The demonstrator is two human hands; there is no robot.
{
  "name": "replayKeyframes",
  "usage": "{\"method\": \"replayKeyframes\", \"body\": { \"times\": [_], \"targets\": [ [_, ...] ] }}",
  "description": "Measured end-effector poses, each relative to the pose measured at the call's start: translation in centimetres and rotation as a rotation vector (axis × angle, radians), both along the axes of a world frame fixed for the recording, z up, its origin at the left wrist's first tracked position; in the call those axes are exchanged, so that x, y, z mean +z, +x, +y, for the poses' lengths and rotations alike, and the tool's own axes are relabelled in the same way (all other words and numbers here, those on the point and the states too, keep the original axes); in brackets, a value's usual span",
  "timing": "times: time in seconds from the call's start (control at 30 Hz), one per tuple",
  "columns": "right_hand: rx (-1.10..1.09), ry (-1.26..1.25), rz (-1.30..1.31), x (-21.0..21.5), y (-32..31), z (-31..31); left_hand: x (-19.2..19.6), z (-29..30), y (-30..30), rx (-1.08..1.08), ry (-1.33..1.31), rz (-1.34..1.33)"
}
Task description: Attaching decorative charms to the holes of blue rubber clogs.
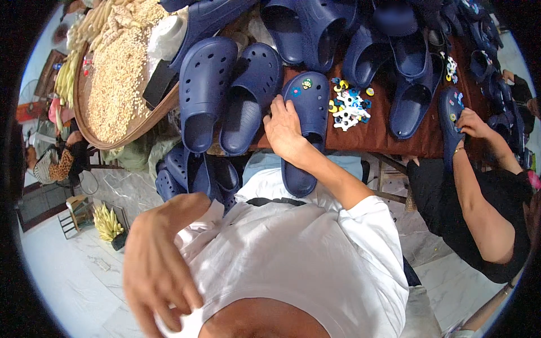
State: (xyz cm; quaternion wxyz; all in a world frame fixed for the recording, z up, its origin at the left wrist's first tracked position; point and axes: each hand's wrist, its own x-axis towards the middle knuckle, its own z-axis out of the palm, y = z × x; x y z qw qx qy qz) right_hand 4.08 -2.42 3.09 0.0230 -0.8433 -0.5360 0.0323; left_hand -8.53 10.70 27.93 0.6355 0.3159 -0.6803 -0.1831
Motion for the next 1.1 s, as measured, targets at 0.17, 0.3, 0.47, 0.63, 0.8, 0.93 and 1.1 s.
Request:
{"method": "replayKeyframes", "body": {
  "times": [0.17,0.3,0.47,0.63,0.8,0.93,1.1],
  "targets": [
    [0.051,-0.049,0.059,1.2,-0.3,1.0,-6.5,-1.3,-0.5,0.584,0.282,0.373],
    [0.087,-0.134,0.027,-0.8,0.3,1.5,-14.8,-4.2,-1.1,1.467,0.609,0.854],
    [0.103,-0.021,0.036,0.2,0.2,0.9,-22.8,-4.5,-0.6,1.808,0.444,0.951],
    [0.096,0.047,0.155,1.2,0.4,0.5,-23.8,-4.4,0.5,2.028,0.415,0.951],
    [0.068,0.188,0.175,2.5,0.0,-0.9,-23.5,-4.0,1.5,2.121,0.645,0.724],
    [0.073,0.26,0.159,5.0,0.0,-3.1,-24.1,-4.8,1.5,1.975,0.529,0.991],
    [0.046,0.385,0.264,5.7,-0.3,-4.4,-24.9,-5.6,3.4,1.71,0.21,1.248]
  ]
}}
